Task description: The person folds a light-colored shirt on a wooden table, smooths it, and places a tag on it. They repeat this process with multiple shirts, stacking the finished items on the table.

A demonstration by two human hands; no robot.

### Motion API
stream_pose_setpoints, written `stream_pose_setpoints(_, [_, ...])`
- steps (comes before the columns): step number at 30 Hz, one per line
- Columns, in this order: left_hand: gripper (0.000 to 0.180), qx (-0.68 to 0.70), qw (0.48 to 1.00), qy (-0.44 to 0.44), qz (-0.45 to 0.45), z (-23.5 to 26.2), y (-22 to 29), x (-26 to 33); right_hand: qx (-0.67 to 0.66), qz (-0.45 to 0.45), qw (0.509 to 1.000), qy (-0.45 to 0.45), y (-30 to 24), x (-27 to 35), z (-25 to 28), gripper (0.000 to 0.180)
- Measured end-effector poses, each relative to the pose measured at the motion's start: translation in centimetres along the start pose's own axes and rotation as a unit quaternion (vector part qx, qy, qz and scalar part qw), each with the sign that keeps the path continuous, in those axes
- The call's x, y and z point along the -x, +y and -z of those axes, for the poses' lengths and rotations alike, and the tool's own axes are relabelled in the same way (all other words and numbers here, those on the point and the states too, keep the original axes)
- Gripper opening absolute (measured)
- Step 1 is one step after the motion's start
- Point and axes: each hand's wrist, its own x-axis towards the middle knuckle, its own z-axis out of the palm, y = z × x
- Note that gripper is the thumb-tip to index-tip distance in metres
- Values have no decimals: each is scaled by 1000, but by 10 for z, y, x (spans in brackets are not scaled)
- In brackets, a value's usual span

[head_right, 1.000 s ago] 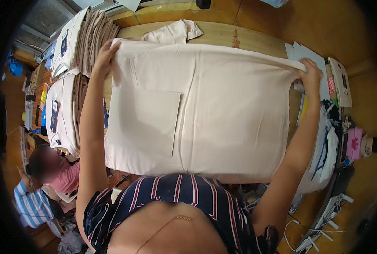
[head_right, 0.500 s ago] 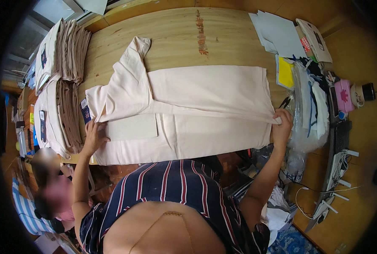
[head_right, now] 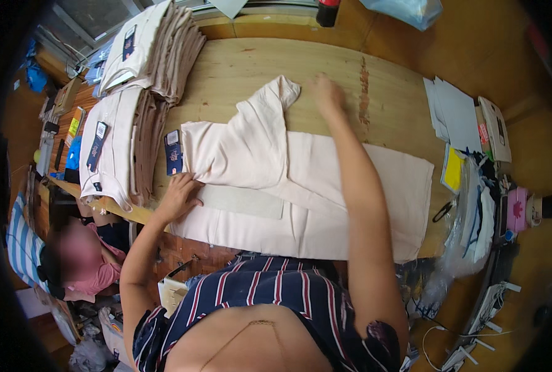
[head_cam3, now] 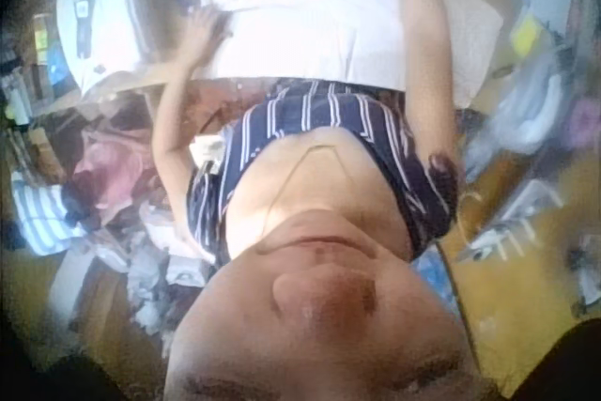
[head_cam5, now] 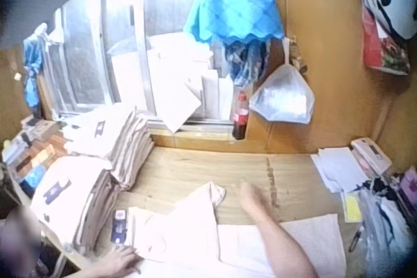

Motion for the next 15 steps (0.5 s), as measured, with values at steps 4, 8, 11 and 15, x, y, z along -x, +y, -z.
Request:
stream_pose_setpoints(4, [47, 1, 1000, 14, -3, -2, -3, 4, -119, -49, 955, -267, -49, -41, -37, 24])
stream_pose_setpoints(8, [47, 3, 999, 30, 27, -2, -4, 20, -530, 122, 821, -175, -84, -37, 11, 13])
stream_pose_setpoints(11, [56, 60, 996, 39, 47, -6, -2, 11, -613, 170, 729, -251, -57, -23, 100, 12])
stream_pose_setpoints(15, [77, 140, 986, 80, 47, -9, -4, 10, -502, 227, 804, -224, -50, 8, 165, 5])
